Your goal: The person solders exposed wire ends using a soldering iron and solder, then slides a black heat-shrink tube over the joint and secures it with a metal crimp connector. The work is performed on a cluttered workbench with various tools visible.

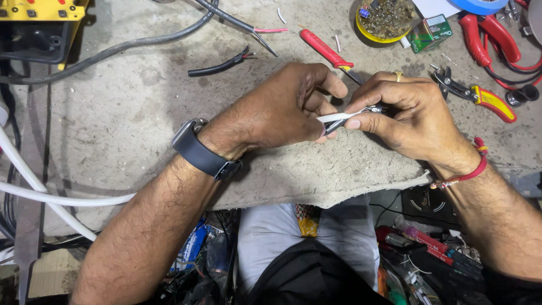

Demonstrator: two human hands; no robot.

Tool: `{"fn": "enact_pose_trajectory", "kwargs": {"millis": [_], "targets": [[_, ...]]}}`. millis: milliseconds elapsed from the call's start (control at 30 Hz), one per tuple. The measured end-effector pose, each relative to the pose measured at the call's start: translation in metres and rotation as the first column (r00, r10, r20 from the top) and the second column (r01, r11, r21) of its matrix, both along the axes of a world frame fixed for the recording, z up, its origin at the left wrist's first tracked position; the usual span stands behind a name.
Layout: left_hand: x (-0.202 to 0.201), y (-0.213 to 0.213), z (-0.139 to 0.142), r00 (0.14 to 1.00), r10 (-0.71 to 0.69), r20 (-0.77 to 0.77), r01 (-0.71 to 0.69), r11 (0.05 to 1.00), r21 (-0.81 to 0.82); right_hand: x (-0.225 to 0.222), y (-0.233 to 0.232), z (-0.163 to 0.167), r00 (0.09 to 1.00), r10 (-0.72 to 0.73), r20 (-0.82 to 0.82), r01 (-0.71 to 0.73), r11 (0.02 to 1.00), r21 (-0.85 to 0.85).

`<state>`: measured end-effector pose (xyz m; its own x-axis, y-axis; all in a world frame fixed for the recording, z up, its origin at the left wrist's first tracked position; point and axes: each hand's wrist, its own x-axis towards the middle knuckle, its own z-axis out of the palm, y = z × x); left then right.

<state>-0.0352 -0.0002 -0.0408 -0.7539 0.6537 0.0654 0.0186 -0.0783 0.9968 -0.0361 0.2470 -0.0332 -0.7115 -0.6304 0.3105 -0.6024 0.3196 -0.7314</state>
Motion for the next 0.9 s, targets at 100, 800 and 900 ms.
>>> {"fn": "enact_pose_trajectory", "kwargs": {"millis": [100,800,900], "targets": [[-0.001,0.0,0.001,1.0,-0.012,-0.01,0.012,1.0,0.004,0.002,0.002,0.0,0.993,0.009,-0.115,-0.002,0.998,0.064],[0.009,0.022,0.013,0.868,0.156,-0.471,-0.33,0.891,-0.313,-0.002,0.001,0.013,0.677,0.294,-0.675,-0.09,0.943,0.321],[0.016,0.019,0.013,0.874,0.196,-0.445,-0.338,0.903,-0.267,-0.004,0.005,0.009,0.765,0.279,-0.58,-0.151,0.954,0.259]]}}
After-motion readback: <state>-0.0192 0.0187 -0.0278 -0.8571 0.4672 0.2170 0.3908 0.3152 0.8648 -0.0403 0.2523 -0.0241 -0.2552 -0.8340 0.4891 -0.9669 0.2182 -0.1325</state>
